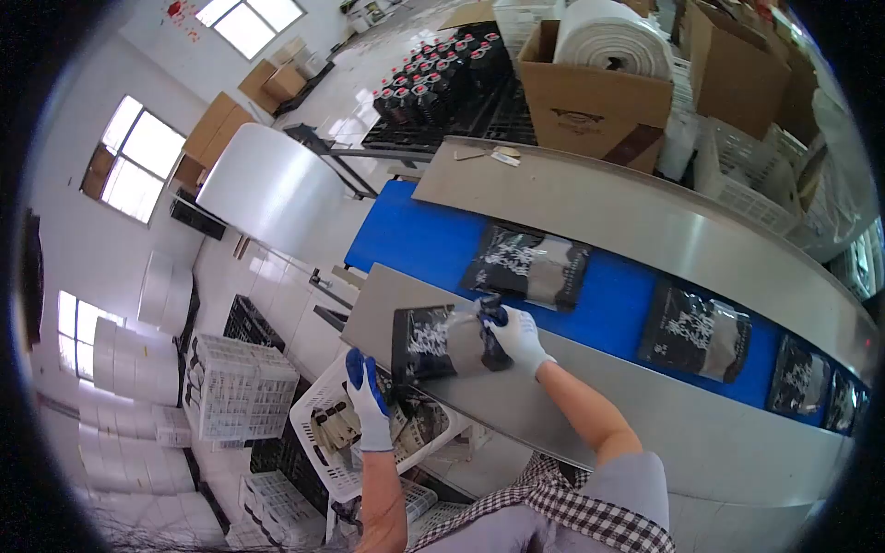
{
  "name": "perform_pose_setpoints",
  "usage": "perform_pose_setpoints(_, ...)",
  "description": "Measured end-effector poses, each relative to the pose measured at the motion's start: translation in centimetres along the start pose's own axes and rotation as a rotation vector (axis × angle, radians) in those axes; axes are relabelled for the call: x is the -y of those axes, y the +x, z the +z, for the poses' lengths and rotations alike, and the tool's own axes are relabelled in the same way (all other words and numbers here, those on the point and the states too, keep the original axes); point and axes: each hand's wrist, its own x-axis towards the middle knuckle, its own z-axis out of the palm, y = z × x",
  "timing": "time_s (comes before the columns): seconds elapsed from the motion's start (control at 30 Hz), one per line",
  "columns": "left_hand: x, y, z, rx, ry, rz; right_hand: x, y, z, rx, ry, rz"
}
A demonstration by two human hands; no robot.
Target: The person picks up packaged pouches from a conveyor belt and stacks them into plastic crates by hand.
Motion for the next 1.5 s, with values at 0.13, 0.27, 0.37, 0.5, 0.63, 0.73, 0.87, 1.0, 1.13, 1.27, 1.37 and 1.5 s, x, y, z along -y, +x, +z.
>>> perform_pose_setpoints(0.13,0.1,-2.8,-4.0,-0.227,0.212,0.055,1.0,8.6,6.6,-0.055,-0.015,-0.033)
perform_pose_setpoints(0.27,2.3,-7.2,-10.4,-0.382,0.131,-0.046,3.1,17.3,10.8,-0.065,-0.043,0.023)
perform_pose_setpoints(0.37,3.4,-11.8,-13.8,-0.472,0.258,-0.133,3.1,22.8,12.2,-0.105,-0.012,0.094)
perform_pose_setpoints(0.5,5.4,-19.3,-18.9,-0.516,0.382,-0.328,2.2,26.1,12.4,-0.242,0.040,0.194)
perform_pose_setpoints(0.63,8.2,-25.6,-19.3,-0.639,0.346,-0.497,-2.1,29.2,12.2,-0.230,-0.019,0.239)
perform_pose_setpoints(0.73,7.8,-29.1,-17.8,-0.638,0.469,-0.667,3.5,21.3,8.9,-0.215,0.012,0.147)
perform_pose_setpoints(0.87,10.1,-35.6,-17.9,-0.737,0.427,-0.636,7.2,6.8,10.4,0.129,0.406,0.062)
perform_pose_setpoints(1.0,18.9,-44.1,-21.5,-1.047,0.483,-0.907,7.2,-10.9,16.0,0.814,0.192,0.041)
perform_pose_setpoints(1.13,17.3,-48.2,-26.8,-1.058,0.351,-1.219,4.4,-27.6,22.3,1.661,-0.289,0.233)
perform_pose_setpoints(1.27,26.1,-56.1,-30.6,-1.365,0.310,-1.195,1.0,-39.1,27.2,2.147,-0.568,-0.359)
perform_pose_setpoints(1.37,33.5,-62.0,-35.2,-1.395,-0.044,-1.130,-1.9,-46.6,32.3,2.202,-0.758,-0.580)
perform_pose_setpoints(1.5,40.6,-64.9,-39.0,-1.525,-0.925,-0.748,-9.3,-54.8,41.3,2.130,-0.884,-0.827)
